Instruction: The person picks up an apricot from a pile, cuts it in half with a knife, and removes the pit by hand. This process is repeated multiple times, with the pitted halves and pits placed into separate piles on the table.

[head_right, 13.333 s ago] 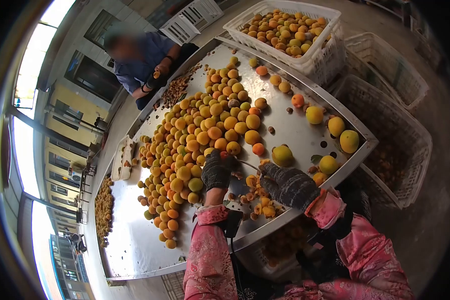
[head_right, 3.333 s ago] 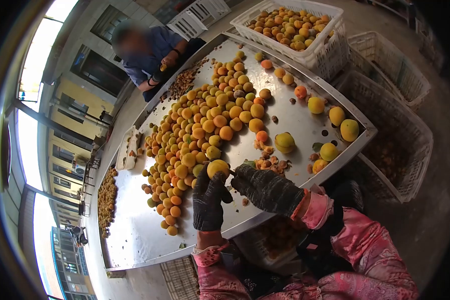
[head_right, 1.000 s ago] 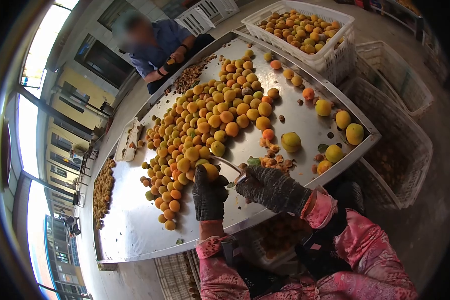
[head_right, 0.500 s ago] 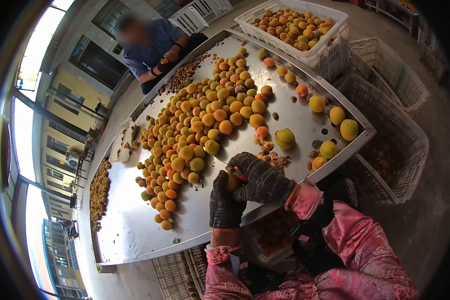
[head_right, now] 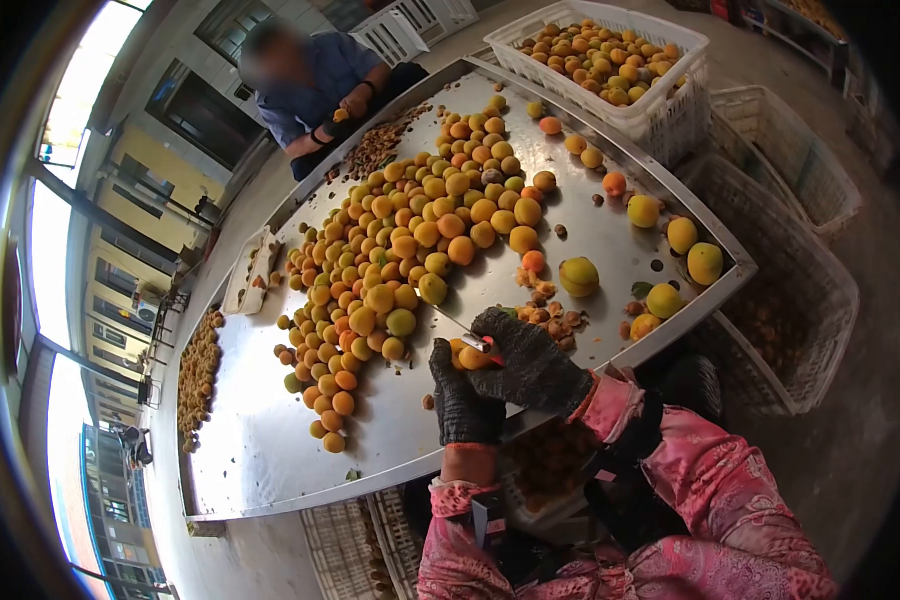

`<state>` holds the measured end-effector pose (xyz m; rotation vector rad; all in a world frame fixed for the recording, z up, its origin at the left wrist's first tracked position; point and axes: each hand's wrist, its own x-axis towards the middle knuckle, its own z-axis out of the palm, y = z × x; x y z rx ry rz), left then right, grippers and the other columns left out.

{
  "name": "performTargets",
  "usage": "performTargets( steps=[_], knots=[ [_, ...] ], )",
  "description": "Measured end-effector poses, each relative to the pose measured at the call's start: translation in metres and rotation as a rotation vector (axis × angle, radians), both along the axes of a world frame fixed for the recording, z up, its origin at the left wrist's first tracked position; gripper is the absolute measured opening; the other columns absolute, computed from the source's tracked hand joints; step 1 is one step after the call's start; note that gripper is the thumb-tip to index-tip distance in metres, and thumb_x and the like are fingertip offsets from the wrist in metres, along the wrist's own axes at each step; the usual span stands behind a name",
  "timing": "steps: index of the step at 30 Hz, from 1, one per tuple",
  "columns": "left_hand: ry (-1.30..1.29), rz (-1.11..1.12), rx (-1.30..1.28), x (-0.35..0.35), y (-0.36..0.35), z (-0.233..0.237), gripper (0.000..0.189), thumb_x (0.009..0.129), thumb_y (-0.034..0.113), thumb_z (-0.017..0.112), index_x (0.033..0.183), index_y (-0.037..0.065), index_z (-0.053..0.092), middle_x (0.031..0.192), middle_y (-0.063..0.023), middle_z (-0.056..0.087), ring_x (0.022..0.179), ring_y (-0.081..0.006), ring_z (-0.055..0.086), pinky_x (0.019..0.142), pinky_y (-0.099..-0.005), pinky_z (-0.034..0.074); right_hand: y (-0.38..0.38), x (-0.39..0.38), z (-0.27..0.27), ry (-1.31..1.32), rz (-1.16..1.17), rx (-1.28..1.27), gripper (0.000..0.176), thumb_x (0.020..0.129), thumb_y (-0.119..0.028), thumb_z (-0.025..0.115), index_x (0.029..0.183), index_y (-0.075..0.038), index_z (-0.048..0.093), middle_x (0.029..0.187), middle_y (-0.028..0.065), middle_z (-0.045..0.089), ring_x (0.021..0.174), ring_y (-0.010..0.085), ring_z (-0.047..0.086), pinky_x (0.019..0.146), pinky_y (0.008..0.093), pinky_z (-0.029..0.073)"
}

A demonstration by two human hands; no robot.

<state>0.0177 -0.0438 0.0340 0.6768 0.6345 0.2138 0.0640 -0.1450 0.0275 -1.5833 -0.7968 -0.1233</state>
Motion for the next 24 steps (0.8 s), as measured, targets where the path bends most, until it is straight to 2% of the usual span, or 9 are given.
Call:
performTargets(
  steps=[5, 8, 10, 13, 17, 19, 20, 22, 24],
  knots=[
    [0.051, 0.206, -0.015, 0.014, 0.024, -0.034, 0.049, 0.083, 0.053, 0.051, 0.096, 0.005, 0.055, 0.083, -0.0081, 0.059, 0.063, -0.0178, 0.055, 0.053, -0.0277, 0.046, -0.014, -0.013, 0.009, -0.245, 0.008, -0.095, 0.047, 0.066, -0.018, 0.074, 0.105, -0.003, 0.052, 0.100, 0.0145, 0.054, 0.092, 0.0338, 0.055, 0.078, 0.0391, 0.046],
    [0.066, 0.124, 0.080, 0.007, 0.032, -0.020, 0.051, 0.083, 0.055, 0.050, 0.094, 0.005, 0.055, 0.077, -0.0089, 0.058, 0.055, -0.0163, 0.049, 0.049, -0.0256, 0.041, -0.023, -0.017, 0.009, -0.283, 0.065, -0.136, 0.046, 0.067, -0.021, 0.075, 0.104, -0.003, 0.055, 0.101, 0.0130, 0.056, 0.094, 0.0314, 0.056, 0.081, 0.0383, 0.046],
    [0.039, 0.171, 0.105, 0.006, 0.033, -0.017, 0.051, 0.082, 0.055, 0.050, 0.096, 0.006, 0.055, 0.073, -0.0093, 0.057, 0.052, -0.0150, 0.046, 0.045, -0.0240, 0.036, -0.032, -0.014, 0.021, 0.102, 0.436, -0.158, 0.046, 0.068, -0.024, 0.075, 0.104, -0.003, 0.054, 0.096, 0.0125, 0.058, 0.090, 0.0283, 0.058, 0.079, 0.0372, 0.046],
    [-0.100, -0.030, -0.131, 0.004, 0.044, -0.027, 0.049, 0.082, 0.052, 0.052, 0.102, 0.007, 0.053, 0.074, -0.0090, 0.056, 0.053, -0.0158, 0.047, 0.046, -0.0250, 0.039, -0.040, -0.006, 0.021, 0.088, 0.680, -0.428, 0.043, 0.071, -0.021, 0.073, 0.105, -0.003, 0.054, 0.095, 0.0129, 0.060, 0.089, 0.0243, 0.060, 0.078, 0.0345, 0.046],
    [-0.204, -0.093, -0.130, 0.005, 0.041, -0.026, 0.050, 0.083, 0.052, 0.051, 0.104, 0.006, 0.052, 0.073, -0.0095, 0.057, 0.054, -0.0160, 0.048, 0.047, -0.0248, 0.040, -0.040, -0.003, 0.033, 0.161, 0.681, -0.544, 0.037, 0.076, -0.020, 0.069, 0.104, -0.001, 0.054, 0.096, 0.0097, 0.061, 0.089, 0.0199, 0.059, 0.078, 0.0308, 0.047],
    [-0.130, -0.046, -0.048, 0.005, 0.036, -0.022, 0.050, 0.084, 0.052, 0.050, 0.105, 0.006, 0.053, 0.073, -0.0101, 0.058, 0.056, -0.0160, 0.051, 0.047, -0.0243, 0.041, -0.030, 0.002, 0.006, 0.549, 0.439, -0.161, 0.033, 0.079, -0.021, 0.067, 0.104, -0.002, 0.054, 0.094, 0.0070, 0.061, 0.085, 0.0168, 0.060, 0.072, 0.0272, 0.048],
    [-0.128, -0.048, -0.049, 0.005, 0.036, -0.022, 0.050, 0.084, 0.052, 0.050, 0.105, 0.006, 0.053, 0.073, -0.0101, 0.058, 0.056, -0.0160, 0.051, 0.047, -0.0243, 0.041, -0.029, 0.002, 0.012, 0.551, 0.437, -0.161, 0.033, 0.079, -0.021, 0.067, 0.104, -0.002, 0.054, 0.094, 0.0070, 0.061, 0.085, 0.0168, 0.060, 0.072, 0.0272, 0.048],
    [-0.148, -0.180, -0.074, 0.002, 0.037, -0.023, 0.053, 0.085, 0.054, 0.046, 0.105, 0.006, 0.054, 0.073, -0.0104, 0.059, 0.057, -0.0165, 0.052, 0.046, -0.0241, 0.042, -0.022, 0.005, 0.031, 0.751, 0.182, 0.332, 0.021, 0.083, -0.016, 0.064, 0.101, -0.009, 0.057, 0.076, 0.0003, 0.059, 0.061, 0.0078, 0.055, 0.054, 0.0230, 0.045],
    [-0.160, -0.216, -0.090, 0.002, 0.031, -0.024, 0.051, 0.085, 0.054, 0.046, 0.104, 0.007, 0.055, 0.075, -0.0099, 0.059, 0.058, -0.0168, 0.053, 0.046, -0.0248, 0.043, -0.012, 0.015, 0.031, 0.764, 0.168, 0.582, 0.021, 0.082, -0.015, 0.064, 0.101, -0.009, 0.057, 0.074, 0.0000, 0.058, 0.057, 0.0074, 0.052, 0.050, 0.0223, 0.042]
  ],
)
